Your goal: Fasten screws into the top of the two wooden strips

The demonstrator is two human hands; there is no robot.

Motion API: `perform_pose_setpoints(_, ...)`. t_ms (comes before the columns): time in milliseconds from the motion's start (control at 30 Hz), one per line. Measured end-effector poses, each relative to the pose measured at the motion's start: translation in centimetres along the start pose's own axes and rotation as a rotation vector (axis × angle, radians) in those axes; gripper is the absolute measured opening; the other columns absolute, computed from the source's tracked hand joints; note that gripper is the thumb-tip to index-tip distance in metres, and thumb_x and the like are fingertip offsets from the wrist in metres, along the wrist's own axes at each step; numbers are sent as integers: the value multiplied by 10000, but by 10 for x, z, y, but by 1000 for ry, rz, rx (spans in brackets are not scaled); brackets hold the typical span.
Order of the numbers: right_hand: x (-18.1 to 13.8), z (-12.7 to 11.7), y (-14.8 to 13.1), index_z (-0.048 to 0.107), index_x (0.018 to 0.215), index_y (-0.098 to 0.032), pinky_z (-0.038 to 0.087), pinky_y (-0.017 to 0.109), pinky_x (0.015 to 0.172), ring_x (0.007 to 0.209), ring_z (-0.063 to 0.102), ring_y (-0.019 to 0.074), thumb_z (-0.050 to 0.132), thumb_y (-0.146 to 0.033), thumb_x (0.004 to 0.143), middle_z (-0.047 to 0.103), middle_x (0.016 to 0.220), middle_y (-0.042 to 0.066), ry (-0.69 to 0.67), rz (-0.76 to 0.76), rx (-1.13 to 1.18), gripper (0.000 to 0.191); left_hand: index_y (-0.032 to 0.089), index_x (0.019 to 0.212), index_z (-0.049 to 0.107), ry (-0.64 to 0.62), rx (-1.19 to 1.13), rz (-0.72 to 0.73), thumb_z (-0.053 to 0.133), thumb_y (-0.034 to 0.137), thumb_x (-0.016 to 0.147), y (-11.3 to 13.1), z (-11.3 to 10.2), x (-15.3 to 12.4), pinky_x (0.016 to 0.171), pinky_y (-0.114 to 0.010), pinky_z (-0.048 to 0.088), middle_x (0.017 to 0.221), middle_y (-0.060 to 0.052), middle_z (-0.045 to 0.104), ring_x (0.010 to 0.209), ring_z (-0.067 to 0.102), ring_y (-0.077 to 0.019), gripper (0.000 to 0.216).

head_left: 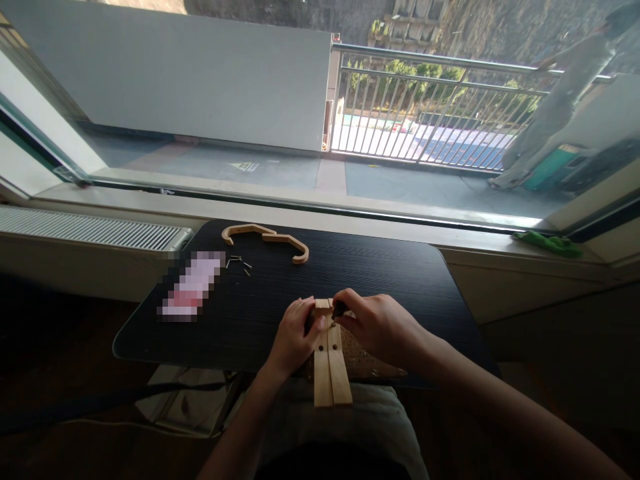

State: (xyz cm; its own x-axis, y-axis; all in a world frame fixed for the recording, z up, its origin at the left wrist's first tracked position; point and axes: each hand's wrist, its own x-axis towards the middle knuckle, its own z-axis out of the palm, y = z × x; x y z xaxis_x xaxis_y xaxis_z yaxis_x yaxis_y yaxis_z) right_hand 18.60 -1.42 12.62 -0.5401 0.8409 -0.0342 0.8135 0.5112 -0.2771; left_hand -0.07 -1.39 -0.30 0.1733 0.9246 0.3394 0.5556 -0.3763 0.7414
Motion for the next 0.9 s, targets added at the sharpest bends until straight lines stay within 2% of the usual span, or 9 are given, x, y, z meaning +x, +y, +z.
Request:
perform_pose_setpoints(167,-1,2,-1,569,1026,-184,304,243,551,609,621,163,585,-243,925,669,700,2,67,31,151,118,210,1079,634,6,0,-14,552,273,871,-1,0,0,1077,-521,456,1158,-103,709,1138,637,-278,233)
perform_pose_setpoints(333,-4,13,2,611,1093,-188,451,259,648,719,617,142,561,-229,938,642,998,72,220,-41,275,168,204,1087,639,-6,-11,-8,543,280,881,-1,0,-1,1083,-524,451,1160,-108,709,1145,635,-279,240)
perform_pose_setpoints(400,-4,18,5,608,1162,-197,475,263,658,723,613,138,554,-221,936,628,1008,69,242,-50,301,233,209,1100,639,-3,-16,-11,547,276,881,-1,1,-1,1091,-525,444,1166,-102,709,1149,634,-275,247)
perform_pose_setpoints(533,-2,22,11,519,1339,-207,486,268,638,674,604,132,549,-199,923,645,972,54,273,-48,244,417,207,1119,634,0,-27,-25,554,292,887,-4,1,-2,1096,-527,439,1199,-107,700,1169,626,-276,260)
perform_pose_setpoints(667,-2,18,14,504,1384,-208,500,269,631,665,618,131,508,-154,925,668,995,63,276,-149,142,462,198,1109,635,-11,-36,-17,537,310,901,-5,2,-3,1102,-528,435,1192,-113,702,1173,625,-274,256)
perform_pose_setpoints(833,-5,4,15,491,1413,-171,571,336,795,1010,677,222,422,-58,921,644,1245,150,242,-267,142,510,208,1115,637,2,-37,-24,549,314,895,-6,2,-3,1105,-528,434,1203,-106,699,1180,622,-276,260)
perform_pose_setpoints(900,-5,0,16,521,1393,-169,580,340,811,1033,684,230,414,-23,906,659,1244,150,200,-291,160,520,211,1117,637,-3,-38,-23,548,316,896,-5,2,-2,1106,-523,435,1193,-101,703,1174,626,-273,261)
